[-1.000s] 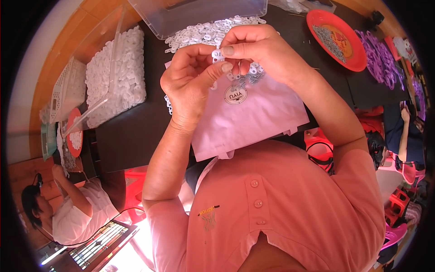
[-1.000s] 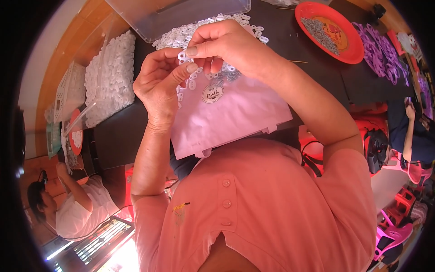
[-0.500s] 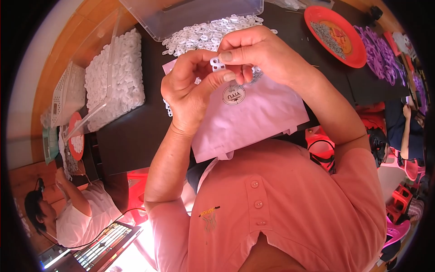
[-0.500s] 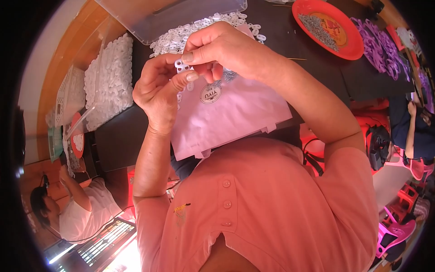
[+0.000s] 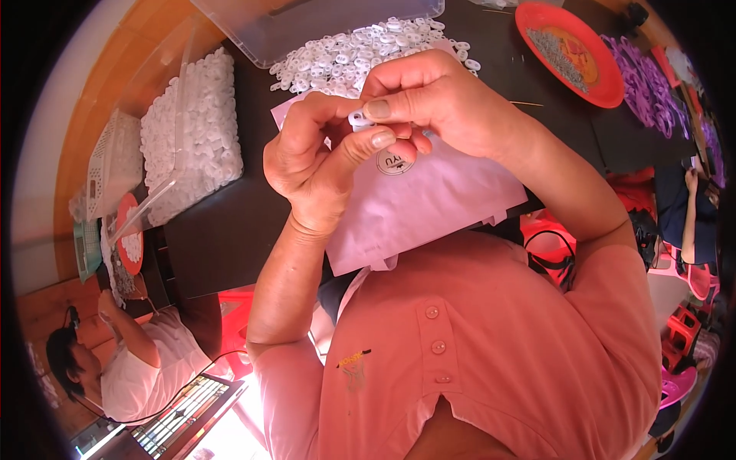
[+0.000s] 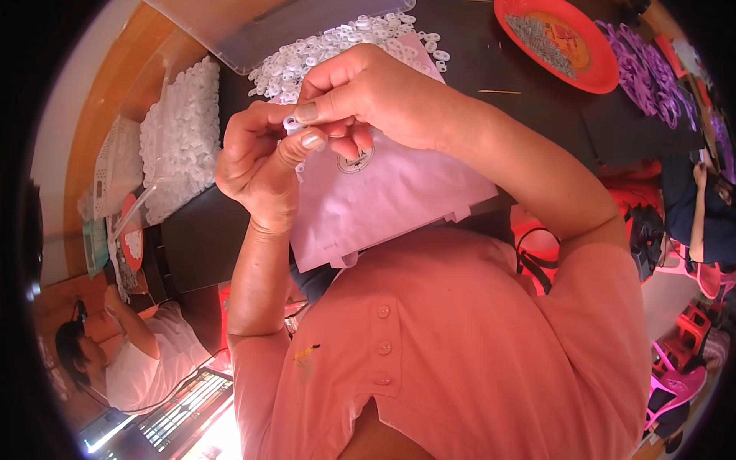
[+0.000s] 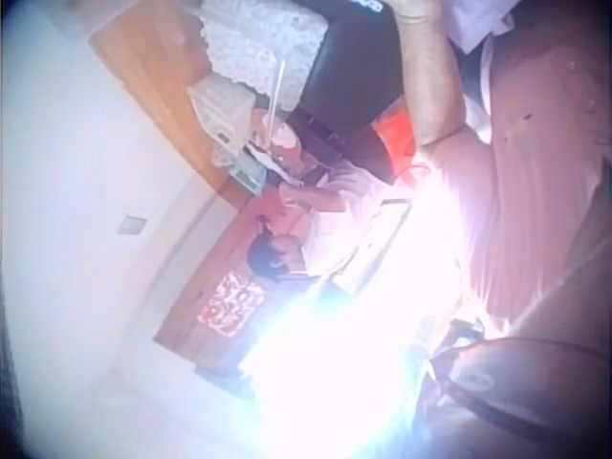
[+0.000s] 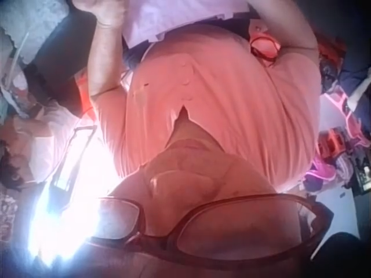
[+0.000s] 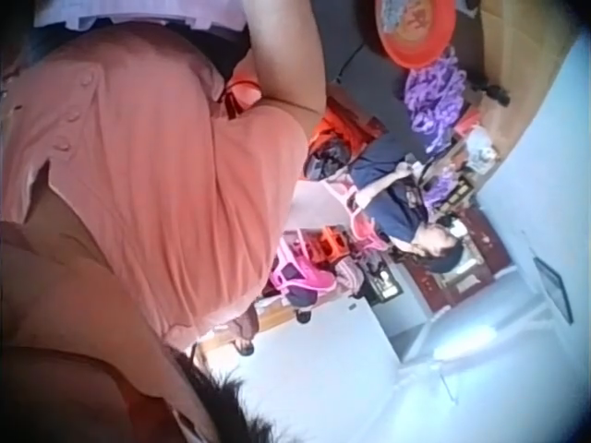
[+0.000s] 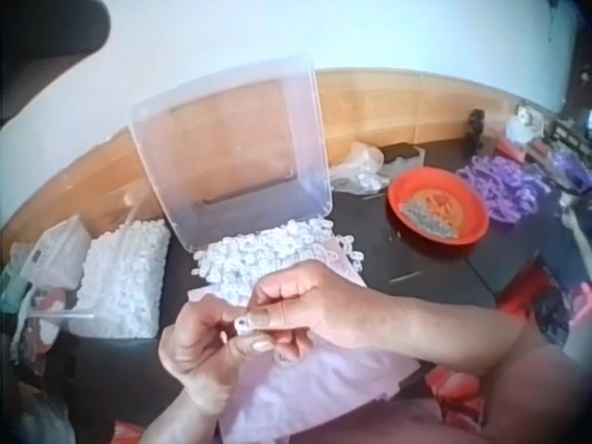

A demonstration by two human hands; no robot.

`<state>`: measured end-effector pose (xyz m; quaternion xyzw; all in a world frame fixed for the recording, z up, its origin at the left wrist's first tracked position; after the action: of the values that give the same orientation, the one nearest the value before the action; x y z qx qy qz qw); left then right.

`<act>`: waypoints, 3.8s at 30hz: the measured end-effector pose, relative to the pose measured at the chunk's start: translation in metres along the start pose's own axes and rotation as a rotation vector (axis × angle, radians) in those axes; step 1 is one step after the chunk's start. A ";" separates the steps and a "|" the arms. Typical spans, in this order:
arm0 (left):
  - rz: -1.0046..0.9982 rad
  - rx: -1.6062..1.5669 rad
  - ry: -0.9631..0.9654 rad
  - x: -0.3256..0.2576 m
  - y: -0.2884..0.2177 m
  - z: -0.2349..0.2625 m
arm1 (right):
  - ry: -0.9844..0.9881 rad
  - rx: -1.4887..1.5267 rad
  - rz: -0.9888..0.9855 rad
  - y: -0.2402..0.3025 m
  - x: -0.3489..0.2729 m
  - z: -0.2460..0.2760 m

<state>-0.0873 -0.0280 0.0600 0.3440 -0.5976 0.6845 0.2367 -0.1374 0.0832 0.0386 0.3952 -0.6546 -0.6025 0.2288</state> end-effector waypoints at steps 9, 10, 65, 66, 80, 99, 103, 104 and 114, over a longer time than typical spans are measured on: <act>0.050 -0.067 0.074 -0.002 -0.003 -0.005 | 0.071 0.122 -0.018 -0.008 0.004 -0.001; 0.050 -0.069 0.076 -0.002 -0.003 -0.005 | 0.087 0.141 -0.018 -0.007 0.005 -0.002; 0.538 -0.192 -0.189 -0.008 0.033 0.003 | -0.429 -0.139 0.203 0.013 -0.004 0.029; 0.526 -0.179 -0.181 -0.007 0.032 0.004 | -0.431 -0.133 0.207 0.012 -0.004 0.029; 0.481 -0.111 -0.142 -0.005 0.028 0.003 | -0.428 -0.171 0.222 0.016 -0.005 0.030; 0.479 -0.150 -0.099 -0.006 0.031 -0.001 | -0.378 -0.148 0.197 0.017 -0.001 0.028; 0.516 -0.208 -0.115 -0.007 0.031 -0.004 | -0.397 -0.157 0.204 0.018 -0.003 0.030; 0.517 -0.212 -0.107 -0.006 0.031 -0.006 | -0.400 -0.153 0.207 0.017 -0.003 0.030; 0.527 -0.149 -0.089 -0.010 0.035 -0.001 | -0.365 -0.141 0.232 0.012 0.001 0.021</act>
<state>-0.1067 -0.0319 0.0299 0.1881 -0.7250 0.6607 0.0488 -0.1575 0.0946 0.0467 0.1847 -0.6826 -0.6778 0.2015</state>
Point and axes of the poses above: each hand's wrist, its own x-axis towards the middle knuckle, its own z-axis out of the back of the hand, y = z × x, the point moved 9 cm from there along x, towards the middle knuckle, and after that the axes turned 9 degrees about -z, right-handed, at the moved point
